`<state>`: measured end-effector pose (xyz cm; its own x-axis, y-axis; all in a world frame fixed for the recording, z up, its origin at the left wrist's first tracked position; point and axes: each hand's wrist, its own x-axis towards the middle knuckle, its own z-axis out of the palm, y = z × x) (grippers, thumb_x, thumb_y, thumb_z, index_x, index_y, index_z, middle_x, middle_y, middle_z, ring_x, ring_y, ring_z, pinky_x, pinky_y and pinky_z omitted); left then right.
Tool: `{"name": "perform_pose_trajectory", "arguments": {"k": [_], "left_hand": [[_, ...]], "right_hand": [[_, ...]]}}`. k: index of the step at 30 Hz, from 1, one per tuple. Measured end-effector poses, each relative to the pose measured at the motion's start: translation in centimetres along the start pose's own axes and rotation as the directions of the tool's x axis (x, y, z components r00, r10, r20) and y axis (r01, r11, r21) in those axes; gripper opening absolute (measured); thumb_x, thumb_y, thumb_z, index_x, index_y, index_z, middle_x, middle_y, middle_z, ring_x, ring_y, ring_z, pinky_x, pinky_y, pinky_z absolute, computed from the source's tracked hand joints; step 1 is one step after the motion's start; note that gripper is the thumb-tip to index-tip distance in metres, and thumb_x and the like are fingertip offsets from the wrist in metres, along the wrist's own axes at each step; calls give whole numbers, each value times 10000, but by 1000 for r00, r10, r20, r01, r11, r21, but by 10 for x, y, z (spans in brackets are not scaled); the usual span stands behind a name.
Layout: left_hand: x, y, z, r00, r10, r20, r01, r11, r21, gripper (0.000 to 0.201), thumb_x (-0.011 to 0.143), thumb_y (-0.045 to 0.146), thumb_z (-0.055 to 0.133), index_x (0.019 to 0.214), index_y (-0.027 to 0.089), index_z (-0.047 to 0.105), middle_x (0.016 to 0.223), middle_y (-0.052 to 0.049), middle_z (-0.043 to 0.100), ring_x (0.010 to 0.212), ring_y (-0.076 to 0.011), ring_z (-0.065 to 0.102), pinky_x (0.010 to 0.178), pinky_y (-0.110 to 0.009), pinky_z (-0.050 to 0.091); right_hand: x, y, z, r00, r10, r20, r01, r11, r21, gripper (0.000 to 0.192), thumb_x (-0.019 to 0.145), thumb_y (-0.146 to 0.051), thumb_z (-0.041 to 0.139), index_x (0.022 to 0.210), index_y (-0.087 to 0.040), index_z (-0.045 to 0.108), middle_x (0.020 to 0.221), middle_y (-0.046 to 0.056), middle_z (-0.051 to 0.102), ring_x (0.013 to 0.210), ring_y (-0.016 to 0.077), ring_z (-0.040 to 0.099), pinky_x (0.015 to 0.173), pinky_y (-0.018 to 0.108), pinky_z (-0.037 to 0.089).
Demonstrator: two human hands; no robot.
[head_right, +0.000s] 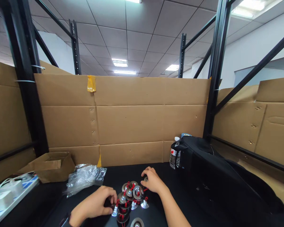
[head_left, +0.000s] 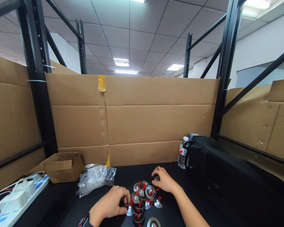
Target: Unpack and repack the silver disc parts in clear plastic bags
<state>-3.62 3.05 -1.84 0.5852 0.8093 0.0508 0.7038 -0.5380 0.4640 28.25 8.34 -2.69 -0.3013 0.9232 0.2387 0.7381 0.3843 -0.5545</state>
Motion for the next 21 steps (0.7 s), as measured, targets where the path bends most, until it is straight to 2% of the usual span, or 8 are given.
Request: {"name": "perform_pose_trajectory", "arguments": {"k": [3,7,11,14,18,20,21], "left_hand": [[2,-1,6,1000,4,-23,-4,1000,6,325,650,320,844,946,266,721,979,13,703,923,-206,610,832,-276,431],[7,1,12,1000,-5,-19,5,1000,6,196,726,293,776,894,236,694,948,-1,686,887,-193,599,773,-258,425],[7,9,11,998,-7,-64,4,999,-36,243,709,223,738,930,229,638,944,6,658,865,-177,576,771,-251,423],[5,15,6,995,60,-75,-63,997,-44,422,654,261,781,1043,252,619,1086,-17,616,993,-210,550,887,-283,429],[4,24,2,995,99,8,-99,995,-23,819,511,422,895,1267,337,593,1349,-54,494,1209,-322,457,1091,-444,334],[2,30,1,992,125,36,-124,992,-37,792,548,470,885,1284,390,604,1386,-40,476,1252,-335,432,1127,-480,285],[1,34,0,989,142,44,-139,989,-51,706,604,483,861,1266,415,624,1384,-27,487,1261,-328,432,1136,-482,271]], "right_hand": [[0,-3,-1,1000,1,9,-1,1000,2,259,749,-266,740,1004,-227,723,1158,72,618,1110,243,561,1001,348,418],[0,-5,-2,1000,1,19,-1,1000,-4,268,746,-261,743,1011,-231,721,1156,70,619,1119,245,559,1016,356,407],[-1,-6,-2,1000,-9,27,9,1000,7,262,754,-257,738,1014,-230,719,1159,68,619,1121,243,555,1006,350,409],[-1,-7,-3,999,-12,42,11,1000,10,260,753,-247,736,1012,-229,720,1153,66,620,1116,241,554,1005,349,408],[-2,-9,-4,999,-20,46,19,1000,8,269,747,-246,745,1014,-226,725,1147,72,622,1113,244,552,1000,349,411],[-3,-11,-4,999,-17,51,17,1000,7,276,746,-242,745,1021,-222,727,1149,77,621,1115,248,550,1001,352,411],[-4,-12,-4,998,-15,55,15,1000,6,280,746,-239,744,1025,-219,727,1153,80,621,1116,250,549,1002,354,410]]}}
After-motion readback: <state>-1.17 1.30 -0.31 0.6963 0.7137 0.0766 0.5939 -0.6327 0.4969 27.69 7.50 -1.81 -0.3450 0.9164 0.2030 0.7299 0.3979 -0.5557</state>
